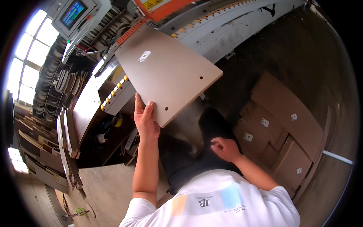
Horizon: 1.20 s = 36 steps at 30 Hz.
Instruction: The person repeatedly picks up flat wooden panels from a pile on the floor and places them onto a conveyor belt. The person handles the panels one at a time, stacking them in a consistent manner on the belt.
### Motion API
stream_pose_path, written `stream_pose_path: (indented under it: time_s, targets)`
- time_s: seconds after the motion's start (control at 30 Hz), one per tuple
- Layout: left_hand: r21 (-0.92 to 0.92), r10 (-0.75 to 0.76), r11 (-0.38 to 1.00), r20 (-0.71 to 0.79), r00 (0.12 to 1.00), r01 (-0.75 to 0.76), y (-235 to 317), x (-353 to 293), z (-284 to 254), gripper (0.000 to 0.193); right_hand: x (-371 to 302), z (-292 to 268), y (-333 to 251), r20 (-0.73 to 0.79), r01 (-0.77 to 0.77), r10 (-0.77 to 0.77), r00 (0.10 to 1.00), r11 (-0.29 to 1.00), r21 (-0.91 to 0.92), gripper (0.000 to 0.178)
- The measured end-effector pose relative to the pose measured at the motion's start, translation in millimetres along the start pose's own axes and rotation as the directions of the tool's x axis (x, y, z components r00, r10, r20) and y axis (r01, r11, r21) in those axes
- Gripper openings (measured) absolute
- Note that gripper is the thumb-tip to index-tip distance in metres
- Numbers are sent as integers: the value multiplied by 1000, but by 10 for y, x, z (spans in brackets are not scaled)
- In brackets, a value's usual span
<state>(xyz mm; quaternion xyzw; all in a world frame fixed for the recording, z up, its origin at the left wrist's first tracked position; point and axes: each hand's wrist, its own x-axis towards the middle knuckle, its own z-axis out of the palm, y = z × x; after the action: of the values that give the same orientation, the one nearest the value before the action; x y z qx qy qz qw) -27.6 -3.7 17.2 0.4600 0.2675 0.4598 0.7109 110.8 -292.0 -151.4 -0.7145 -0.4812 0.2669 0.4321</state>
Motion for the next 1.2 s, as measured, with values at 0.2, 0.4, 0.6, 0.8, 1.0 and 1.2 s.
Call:
stream_pose_path:
  time_s: [0.2, 0.4, 0.6, 0.8, 1.0, 1.2]
  targets:
    - [44, 17, 999, -18, 1000, -17, -267, 207, 399, 78, 155, 13, 127, -36, 43, -41, 999, 997, 63, 24]
    - [104, -38, 994, 109, 993, 26, -519, 430, 651, 86, 51, -89, 188, -118, 34, -23, 993, 995, 89, 21]
    - [234, -238, 954, 210, 948, 188, -479, 356, 906, 80, -38, -560, 1051, -416, -221, 123, 901, 955, -197, 37]
    - [348, -473, 849, 166, 865, 398, -1200, -214, 163, 61, -573, -1583, 2022, -543, -870, 689, 480, 453, -195, 90]
    - [417, -686, 641, -68, 725, 645, -2059, -1092, -898, 61, -861, -1966, 2493, -462, -853, 722, 514, 375, -363, 121]
    - [575, -685, 581, -37, 727, 576, -2248, -1510, -996, 53, -770, -1806, 2534, -456, -834, 726, 515, 302, -461, 130]
